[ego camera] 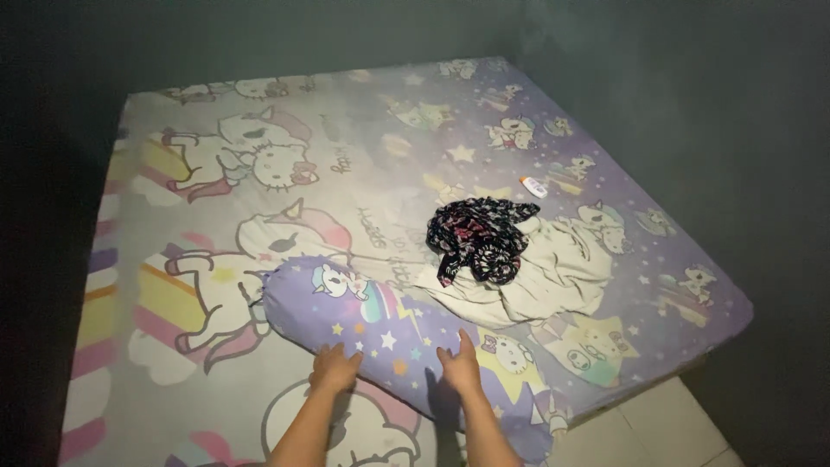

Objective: The person folds a patterned pillowcase and places it on a stack of linens. Then they fold a black floral garment and a white garment on the bed, arranging each into neat rectangles.

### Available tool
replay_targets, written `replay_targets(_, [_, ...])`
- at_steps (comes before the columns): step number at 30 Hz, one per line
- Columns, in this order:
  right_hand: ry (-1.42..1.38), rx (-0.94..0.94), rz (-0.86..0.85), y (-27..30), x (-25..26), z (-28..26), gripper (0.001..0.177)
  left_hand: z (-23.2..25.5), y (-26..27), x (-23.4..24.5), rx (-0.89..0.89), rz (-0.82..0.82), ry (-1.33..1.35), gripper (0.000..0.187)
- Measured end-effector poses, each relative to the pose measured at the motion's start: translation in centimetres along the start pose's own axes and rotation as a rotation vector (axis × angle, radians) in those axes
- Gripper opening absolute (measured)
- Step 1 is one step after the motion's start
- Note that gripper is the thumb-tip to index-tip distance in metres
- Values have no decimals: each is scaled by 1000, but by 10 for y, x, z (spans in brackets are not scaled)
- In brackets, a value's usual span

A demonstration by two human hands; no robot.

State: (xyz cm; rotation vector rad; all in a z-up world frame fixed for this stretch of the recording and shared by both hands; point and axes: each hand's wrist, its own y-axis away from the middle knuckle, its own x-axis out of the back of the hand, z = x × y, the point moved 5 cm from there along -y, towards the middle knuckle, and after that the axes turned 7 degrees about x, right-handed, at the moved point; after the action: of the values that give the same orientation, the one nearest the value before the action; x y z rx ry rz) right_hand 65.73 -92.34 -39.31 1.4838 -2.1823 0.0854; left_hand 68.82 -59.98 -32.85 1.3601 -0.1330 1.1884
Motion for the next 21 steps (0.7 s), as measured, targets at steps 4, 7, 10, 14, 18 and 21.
replay_targets(4, [132,158,18,-31,-23,58,90,-5,-34,-17,-30,-6,-98,78])
replay_targets(7, [270,115,16,-28,-24,54,91,-6,-53,-18,-125,123,-157,67])
replay_targets(10, [410,-135,-80,-10,-15,22,90,-4,-73,-24,-117,80,-303,73])
replay_targets(14, [509,-199,-149,0,-16,2,94,3,-94,-27,-141,130,-368,70])
replay_targets(18, [604,-138,-146,-13,-28,18,105,10,-132,-40,-314,378,-433,72])
replay_targets(21, [651,-148,-217,4,-23,-25,101,35,-110,-19,-246,134,-514,69])
